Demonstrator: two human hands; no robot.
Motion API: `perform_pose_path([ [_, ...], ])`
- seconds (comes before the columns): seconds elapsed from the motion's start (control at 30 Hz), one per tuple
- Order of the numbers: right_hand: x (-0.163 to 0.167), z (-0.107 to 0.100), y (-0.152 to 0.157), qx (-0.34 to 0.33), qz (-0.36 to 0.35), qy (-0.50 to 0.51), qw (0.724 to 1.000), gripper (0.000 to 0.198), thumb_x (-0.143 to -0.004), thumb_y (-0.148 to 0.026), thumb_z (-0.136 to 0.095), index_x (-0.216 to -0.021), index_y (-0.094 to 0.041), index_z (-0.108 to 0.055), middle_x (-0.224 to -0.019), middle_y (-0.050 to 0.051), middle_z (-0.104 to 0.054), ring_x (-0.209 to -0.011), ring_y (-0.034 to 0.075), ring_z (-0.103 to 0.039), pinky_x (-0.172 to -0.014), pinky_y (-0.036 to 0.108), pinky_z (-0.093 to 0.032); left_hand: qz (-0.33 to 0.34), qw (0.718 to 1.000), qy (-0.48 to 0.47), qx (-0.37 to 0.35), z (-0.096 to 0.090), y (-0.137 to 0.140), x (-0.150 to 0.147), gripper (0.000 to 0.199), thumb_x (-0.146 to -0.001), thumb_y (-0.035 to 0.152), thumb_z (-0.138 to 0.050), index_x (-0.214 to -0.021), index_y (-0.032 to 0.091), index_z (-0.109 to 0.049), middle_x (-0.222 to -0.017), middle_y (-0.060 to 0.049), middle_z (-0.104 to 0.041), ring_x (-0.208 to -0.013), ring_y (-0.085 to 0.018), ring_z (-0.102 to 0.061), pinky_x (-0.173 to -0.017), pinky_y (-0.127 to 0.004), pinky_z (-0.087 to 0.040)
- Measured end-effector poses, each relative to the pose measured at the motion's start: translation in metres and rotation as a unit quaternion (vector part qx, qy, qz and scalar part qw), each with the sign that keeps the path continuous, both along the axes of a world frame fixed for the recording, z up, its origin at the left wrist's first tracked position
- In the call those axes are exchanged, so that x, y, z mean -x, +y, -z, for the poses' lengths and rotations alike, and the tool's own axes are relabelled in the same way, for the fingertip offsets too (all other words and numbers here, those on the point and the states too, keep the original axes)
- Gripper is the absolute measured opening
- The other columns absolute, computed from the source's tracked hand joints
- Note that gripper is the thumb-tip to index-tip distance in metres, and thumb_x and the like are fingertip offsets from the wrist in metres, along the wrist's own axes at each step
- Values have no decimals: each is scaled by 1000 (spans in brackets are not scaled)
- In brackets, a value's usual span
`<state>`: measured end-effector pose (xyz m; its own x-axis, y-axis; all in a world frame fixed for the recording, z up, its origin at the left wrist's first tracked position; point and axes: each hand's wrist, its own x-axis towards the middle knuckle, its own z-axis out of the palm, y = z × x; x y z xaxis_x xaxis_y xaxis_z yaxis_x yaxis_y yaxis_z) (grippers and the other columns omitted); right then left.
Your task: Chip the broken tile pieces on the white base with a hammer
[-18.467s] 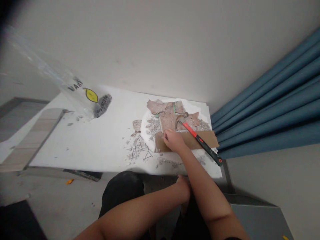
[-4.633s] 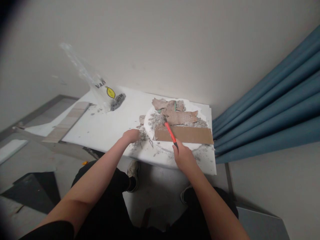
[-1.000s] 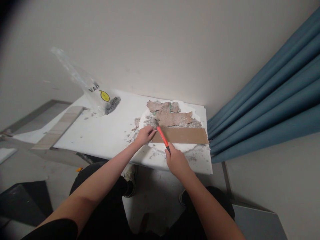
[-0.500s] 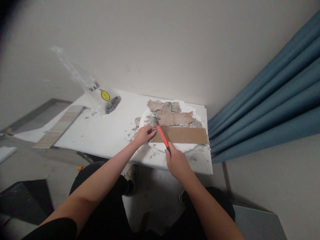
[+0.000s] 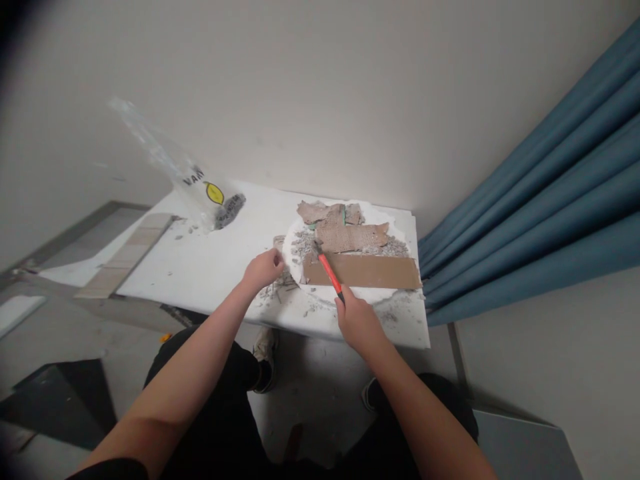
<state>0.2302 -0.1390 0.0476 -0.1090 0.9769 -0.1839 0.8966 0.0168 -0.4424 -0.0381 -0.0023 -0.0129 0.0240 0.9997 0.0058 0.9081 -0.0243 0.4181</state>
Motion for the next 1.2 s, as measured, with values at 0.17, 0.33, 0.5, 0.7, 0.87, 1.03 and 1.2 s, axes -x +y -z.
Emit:
perform_pose_path([
  [0.17, -20, 5, 5, -24, 39, -2, 999, 41, -103, -35, -37, -135, -17, -56, -98, 13, -74, -89, 27, -67, -72, 30, -39, 105, 986, 60, 112, 19, -18, 1, 16, -73, 31, -65, -62, 23, -57, -63, -4, -64, -63, -20, -61, -60, -29, -42],
  [0.33, -33, 13, 11, -18, 37, 1, 999, 41, -103, -34, -36, -133, -16, -57, -102, 14, -73, -93, 27, -66, -74, 30, -40, 116, 992, 6, 49, 44, -34, -21, 23, -81, 44, -59, -76, 23, -65, -61, -3, -62, -57, -18, -60, -55, -27, -41],
  [0.5, -37, 18, 13, -26, 27, 1, 999, 40, -102, -34, -38, -133, -16, -57, -101, 13, -73, -93, 27, -66, -75, 29, -40, 101, 993, 56, 20, 46, -29, -11, 16, -80, 37, -58, -81, 22, -64, -75, -8, -69, -69, -22, -66, -59, -29, -44],
  [0.7, -38, 18, 14, -24, 32, 10, 999, 38, -102, -34, -41, -132, -18, -57, -101, 12, -73, -93, 26, -66, -76, 29, -40, -52, 998, 11, -35, 13, -4, 14, 11, -81, 29, -56, -88, 22, -61, -79, -7, -70, -74, -22, -65, -66, -32, -47],
  [0.87, -39, 19, 16, -25, 36, 18, 999, 36, -101, -33, -42, -130, -19, -59, -99, 12, -73, -93, 26, -66, -76, 29, -41, 43, 959, -250, -124, -3, 4, -14, 26, -88, 36, -53, -106, 21, -62, -88, -3, -70, -78, -15, -63, -70, -27, -51],
  [1.03, -41, 18, 16, -14, 30, 22, 999, 37, -101, -33, -41, -131, -18, -58, -101, 12, -73, -92, 25, -66, -75, 28, -40, 74, 942, -310, -106, -7, 6, -40, 29, -89, 38, -54, -108, 19, -69, -91, -4, -73, -86, -17, -67, -81, -32, -54],
  [1.2, -41, 18, 16, -6, 38, 15, 999, 39, -102, -35, -40, -134, -19, -56, -101, 12, -73, -91, 26, -66, -75, 29, -39, 79, 928, -360, -59, -4, 10, -53, 24, -84, 42, -62, -89, 18, -68, -89, -5, -74, -83, -17, -67, -79, -32, -54],
])
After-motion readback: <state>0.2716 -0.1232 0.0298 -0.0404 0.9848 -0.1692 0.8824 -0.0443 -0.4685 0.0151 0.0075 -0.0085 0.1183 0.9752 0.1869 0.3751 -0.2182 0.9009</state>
